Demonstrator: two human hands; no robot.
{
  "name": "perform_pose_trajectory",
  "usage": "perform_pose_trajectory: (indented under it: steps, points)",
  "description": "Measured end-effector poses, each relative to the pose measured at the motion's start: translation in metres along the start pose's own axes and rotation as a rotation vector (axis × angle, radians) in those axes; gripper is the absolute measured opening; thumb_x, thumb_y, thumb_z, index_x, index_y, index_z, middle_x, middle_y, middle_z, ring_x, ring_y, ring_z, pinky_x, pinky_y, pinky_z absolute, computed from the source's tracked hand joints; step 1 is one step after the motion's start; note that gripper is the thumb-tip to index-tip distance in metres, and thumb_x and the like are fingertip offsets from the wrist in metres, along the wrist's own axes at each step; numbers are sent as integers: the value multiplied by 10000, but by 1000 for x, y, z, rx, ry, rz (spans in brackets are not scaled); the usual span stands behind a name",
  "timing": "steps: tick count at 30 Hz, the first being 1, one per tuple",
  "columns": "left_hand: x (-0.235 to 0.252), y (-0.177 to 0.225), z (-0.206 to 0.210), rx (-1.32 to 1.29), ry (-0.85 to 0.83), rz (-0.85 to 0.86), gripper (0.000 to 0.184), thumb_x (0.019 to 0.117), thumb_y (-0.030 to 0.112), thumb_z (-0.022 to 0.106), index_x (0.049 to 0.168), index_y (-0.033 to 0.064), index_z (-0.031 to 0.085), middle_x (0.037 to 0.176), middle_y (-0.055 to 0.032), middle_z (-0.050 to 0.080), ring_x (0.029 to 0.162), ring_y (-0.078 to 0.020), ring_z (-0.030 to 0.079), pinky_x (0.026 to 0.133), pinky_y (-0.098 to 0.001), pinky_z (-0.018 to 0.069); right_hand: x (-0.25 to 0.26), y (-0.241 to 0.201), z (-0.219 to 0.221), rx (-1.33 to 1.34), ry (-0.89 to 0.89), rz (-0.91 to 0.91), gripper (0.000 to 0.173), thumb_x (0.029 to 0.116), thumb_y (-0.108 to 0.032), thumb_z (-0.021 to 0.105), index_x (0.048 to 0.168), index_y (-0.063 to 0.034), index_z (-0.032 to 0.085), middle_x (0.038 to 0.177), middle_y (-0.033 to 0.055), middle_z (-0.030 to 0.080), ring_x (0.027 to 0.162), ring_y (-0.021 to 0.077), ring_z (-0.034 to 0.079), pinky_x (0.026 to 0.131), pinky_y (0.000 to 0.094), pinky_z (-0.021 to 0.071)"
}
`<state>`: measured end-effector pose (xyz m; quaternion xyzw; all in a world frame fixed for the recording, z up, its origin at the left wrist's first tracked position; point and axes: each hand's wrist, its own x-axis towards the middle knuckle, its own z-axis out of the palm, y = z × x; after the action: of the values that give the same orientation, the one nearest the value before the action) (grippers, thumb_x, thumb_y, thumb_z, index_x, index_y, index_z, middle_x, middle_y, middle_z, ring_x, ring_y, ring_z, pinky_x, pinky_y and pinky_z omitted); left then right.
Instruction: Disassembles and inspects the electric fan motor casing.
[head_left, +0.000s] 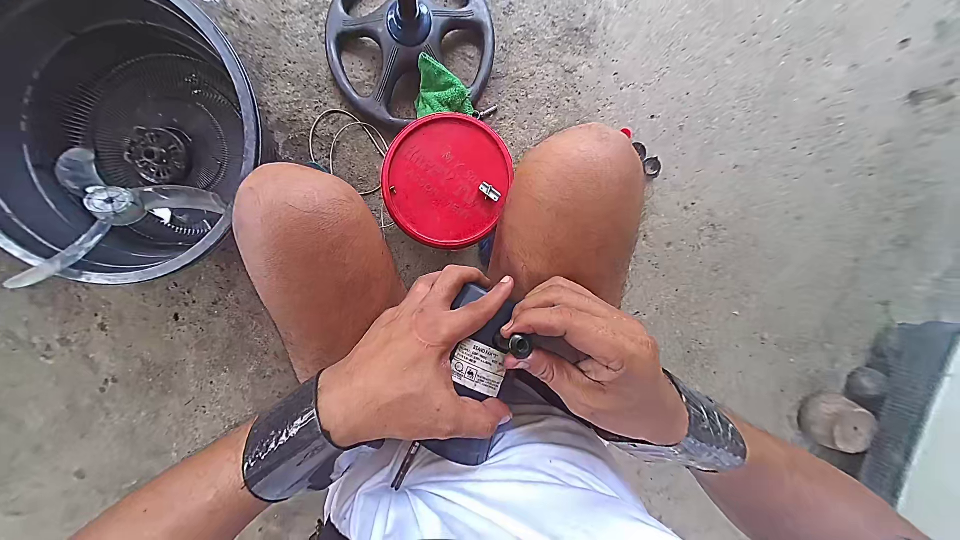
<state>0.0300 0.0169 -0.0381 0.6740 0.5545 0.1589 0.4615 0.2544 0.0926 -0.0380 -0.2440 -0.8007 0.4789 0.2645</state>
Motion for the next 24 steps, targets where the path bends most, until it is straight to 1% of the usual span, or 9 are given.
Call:
perform_pose_trajectory:
  steps: [5, 8, 13, 15, 17, 19, 20, 22, 24]
  points:
    - [2, 3, 0, 7, -24, -28, 1036, 674, 741, 717, 1578, 365, 377, 1455, -5, 488, 1265, -203, 514, 829, -422, 543, -1, 2, -3, -91, -53, -166, 167, 1000, -205, 679, 1081, -60, 693, 1028, 78, 700, 1055, 148, 659, 964, 290, 538]
    - [1, 3, -1, 5, -33, -17, 1034, 678, 736, 722, 1577, 364, 375, 1456, -8, 483, 1258, -203, 517, 830, -419, 544, 0, 2, -5, -47, -56, -131, 199, 1001, -227, 683, 1082, -45, 691, 1040, 72, 692, 1060, 126, 657, 942, 256, 553]
    - [4, 1, -2, -42, -46, -26, 1055, 680, 721, 740, 1589, 350, 354, 1481, -6, 468, 1278, -214, 500, 874, -442, 528, 0, 7, -7, -32, -69, -99, 210, 991, -243, 697, 1103, -66, 694, 1058, 61, 684, 1072, 126, 647, 953, 272, 543]
    - [7, -3, -4, -164, -66, -102, 1104, 687, 771, 722, 1612, 339, 302, 1518, -7, 434, 1270, -177, 508, 910, -434, 523, 6, 7, -11, -55, -107, -97, 211, 999, -246, 687, 1107, -65, 701, 1057, 65, 677, 1077, 124, 637, 955, 268, 536]
    - [9, -4, -11, -373, -99, -258, 1206, 640, 818, 740, 1630, 374, 213, 1554, -24, 361, 1263, -114, 518, 958, -389, 528, 11, 2, -10, -39, -89, -88, 205, 999, -234, 687, 1107, -60, 695, 1064, 64, 694, 1088, 129, 651, 966, 282, 551]
    - [7, -3, -19, -605, -118, -371, 1280, 604, 699, 861, 1635, 368, 177, 1542, -26, 372, 1212, -68, 558, 949, -312, 544, 17, -6, -8, -19, -49, -106, 199, 995, -229, 692, 1109, -66, 694, 1070, 56, 707, 1099, 138, 659, 980, 306, 558]
    - [4, -3, -22, -723, -127, -387, 1252, 633, 607, 896, 1635, 329, 198, 1500, -24, 447, 1162, -64, 604, 934, -289, 558, 21, -12, -7, -19, -31, -122, 194, 994, -230, 694, 1107, -72, 696, 1065, 48, 702, 1092, 135, 658, 974, 306, 560]
    - [-2, -9, -25, -1017, -147, -291, 975, 773, 461, 856, 1560, 201, 342, 1302, -33, 635, 1086, -100, 676, 927, -286, 586, 34, -25, -8, -35, -14, -166, 194, 1000, -232, 682, 1112, -75, 698, 1059, 37, 686, 1080, 128, 646, 958, 297, 558]
    - [-8, -19, -28, -1278, -228, -57, 712, 911, 526, 697, 1459, 158, 431, 1216, -32, 670, 1109, -126, 668, 959, -320, 568, 49, -40, -9, -55, 17, -211, 207, 1004, -254, 678, 1109, -77, 702, 1048, 17, 677, 1053, 97, 635, 923, 260, 549]
